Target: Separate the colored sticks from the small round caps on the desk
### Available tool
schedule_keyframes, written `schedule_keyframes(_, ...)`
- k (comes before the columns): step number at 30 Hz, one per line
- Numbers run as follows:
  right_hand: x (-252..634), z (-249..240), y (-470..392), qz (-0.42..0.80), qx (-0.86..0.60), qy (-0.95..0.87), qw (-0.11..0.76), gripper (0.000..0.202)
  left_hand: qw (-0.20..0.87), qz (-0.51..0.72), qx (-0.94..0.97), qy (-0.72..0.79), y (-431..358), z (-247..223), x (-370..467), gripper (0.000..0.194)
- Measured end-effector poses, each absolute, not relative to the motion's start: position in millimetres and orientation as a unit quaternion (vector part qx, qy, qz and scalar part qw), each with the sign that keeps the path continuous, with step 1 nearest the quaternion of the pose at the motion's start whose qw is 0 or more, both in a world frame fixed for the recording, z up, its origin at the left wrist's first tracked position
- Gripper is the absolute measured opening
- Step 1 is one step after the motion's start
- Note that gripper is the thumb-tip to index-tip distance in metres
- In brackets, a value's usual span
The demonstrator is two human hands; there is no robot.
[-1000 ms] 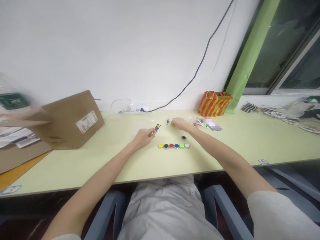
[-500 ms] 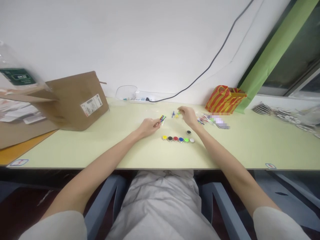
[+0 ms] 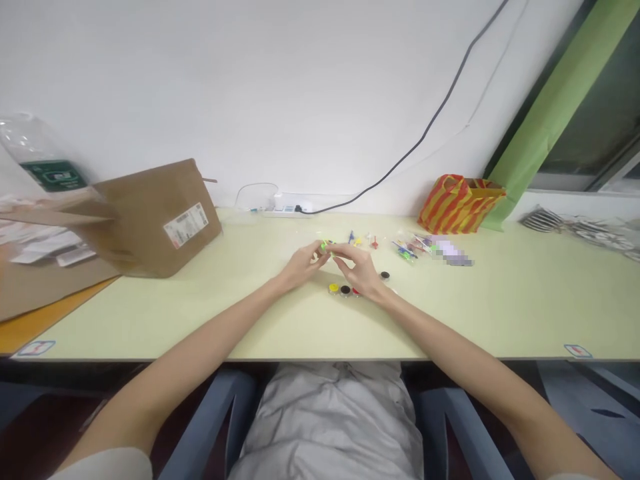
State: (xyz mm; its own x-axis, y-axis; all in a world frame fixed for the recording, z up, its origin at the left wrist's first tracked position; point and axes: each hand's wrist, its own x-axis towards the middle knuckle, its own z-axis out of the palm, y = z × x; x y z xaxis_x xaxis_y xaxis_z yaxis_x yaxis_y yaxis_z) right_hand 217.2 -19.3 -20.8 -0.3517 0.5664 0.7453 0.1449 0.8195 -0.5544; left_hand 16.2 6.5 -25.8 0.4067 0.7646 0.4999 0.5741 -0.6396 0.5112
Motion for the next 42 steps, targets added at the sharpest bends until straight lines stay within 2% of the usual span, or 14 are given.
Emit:
schedule_keyframes(3,223,-16,-24,0.221,-0.217,-0.802,0.511,0.028,0.079,0.37,0.841,0.386,6,-28,16,0.022)
schedule_keyframes(5,227,-15,-24,0.264,-0.233,-0.776,0.523,0.026,0.03,0.367,0.853,0.37,4,-28,19,0.022)
schedule_keyframes(7,228,-16,-21,0.306,-0.262,-0.739,0.54,0.027,-0.032,0.341,0.878,0.334,0,-26,24,0.021)
schedule_keyframes(10,230,-17,-16,0.331,-0.3,-0.73,0.517,0.03,-0.133,0.292,0.899,0.298,-6,-22,30,0.012)
schedule_keyframes(12,231,-15,-16,0.341,-0.308,-0.738,0.494,0.033,-0.16,0.278,0.903,0.285,-8,-18,33,0.019)
schedule_keyframes(15,232,-7,-19,0.366,-0.304,-0.737,0.48,0.035,-0.169,0.29,0.896,0.291,-11,-13,34,0.024)
schedule_keyframes(19,232,-1,-23,0.357,-0.273,-0.765,0.461,0.033,-0.165,0.303,0.88,0.326,-13,-10,32,0.019)
schedule_keyframes(26,233,-5,-30,0.339,-0.266,-0.797,0.424,0.03,-0.157,0.23,0.909,0.31,-13,-9,30,0.013)
schedule_keyframes(37,241,11,-29,0.537,-0.191,-0.733,0.371,0.031,-0.139,0.231,0.932,0.24,-17,-4,33,0.009)
schedule_keyframes(42,245,4,-22,0.548,-0.215,-0.721,0.365,0.035,-0.15,0.219,0.928,0.262,-12,-5,29,0.009)
